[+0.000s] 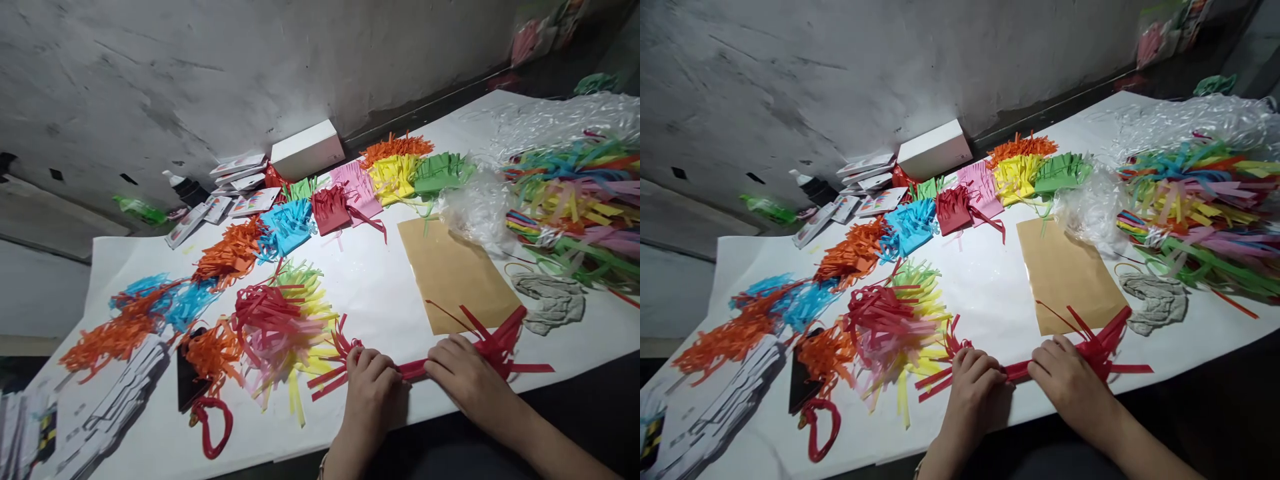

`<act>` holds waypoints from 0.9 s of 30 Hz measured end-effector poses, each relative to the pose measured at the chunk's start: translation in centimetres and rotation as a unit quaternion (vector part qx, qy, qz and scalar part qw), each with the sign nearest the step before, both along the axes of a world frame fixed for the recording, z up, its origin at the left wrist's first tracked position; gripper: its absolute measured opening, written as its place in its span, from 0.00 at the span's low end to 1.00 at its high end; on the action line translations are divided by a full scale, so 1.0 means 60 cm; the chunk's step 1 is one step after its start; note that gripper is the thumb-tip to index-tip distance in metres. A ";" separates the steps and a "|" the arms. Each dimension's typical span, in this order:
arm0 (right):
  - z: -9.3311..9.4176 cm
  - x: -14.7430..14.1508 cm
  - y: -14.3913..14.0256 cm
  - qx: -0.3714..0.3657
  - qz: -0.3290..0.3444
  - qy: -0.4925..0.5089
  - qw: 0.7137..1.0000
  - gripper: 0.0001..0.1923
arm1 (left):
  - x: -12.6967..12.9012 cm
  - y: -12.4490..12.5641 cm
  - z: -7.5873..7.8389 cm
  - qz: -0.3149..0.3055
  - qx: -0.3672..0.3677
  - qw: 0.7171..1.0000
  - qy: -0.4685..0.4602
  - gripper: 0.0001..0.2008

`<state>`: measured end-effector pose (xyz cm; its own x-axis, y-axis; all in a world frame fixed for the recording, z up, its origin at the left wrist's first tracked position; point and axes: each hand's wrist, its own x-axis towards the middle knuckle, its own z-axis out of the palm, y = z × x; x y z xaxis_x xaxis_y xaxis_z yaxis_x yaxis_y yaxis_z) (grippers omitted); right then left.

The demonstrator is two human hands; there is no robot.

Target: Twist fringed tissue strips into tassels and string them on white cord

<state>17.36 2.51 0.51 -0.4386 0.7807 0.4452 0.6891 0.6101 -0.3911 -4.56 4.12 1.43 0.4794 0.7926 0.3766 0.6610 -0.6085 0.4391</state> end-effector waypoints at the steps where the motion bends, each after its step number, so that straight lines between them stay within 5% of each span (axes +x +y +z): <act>1: -0.001 0.012 -0.001 -0.001 -0.013 0.006 1.000 0.16 | -0.003 -0.001 0.000 -0.001 -0.006 1.000 -0.006 0.06; 6: 0.000 0.040 -0.003 0.003 -0.104 -0.008 0.994 0.15 | -0.004 -0.009 0.005 0.074 -0.040 0.996 -0.008 0.09; 12: 0.011 0.002 -0.008 0.016 -0.207 -0.019 0.978 0.13 | 0.016 -0.001 0.008 0.137 -0.045 0.986 0.089 0.07; 18: 0.002 -0.036 -0.010 0.023 -0.054 0.006 0.998 0.15 | 0.013 0.002 0.008 0.132 -0.031 0.987 0.089 0.08; 27: -0.006 -0.043 0.000 0.003 -0.016 0.020 1.000 0.15 | 0.011 -0.002 -0.001 0.005 0.032 0.999 0.009 0.08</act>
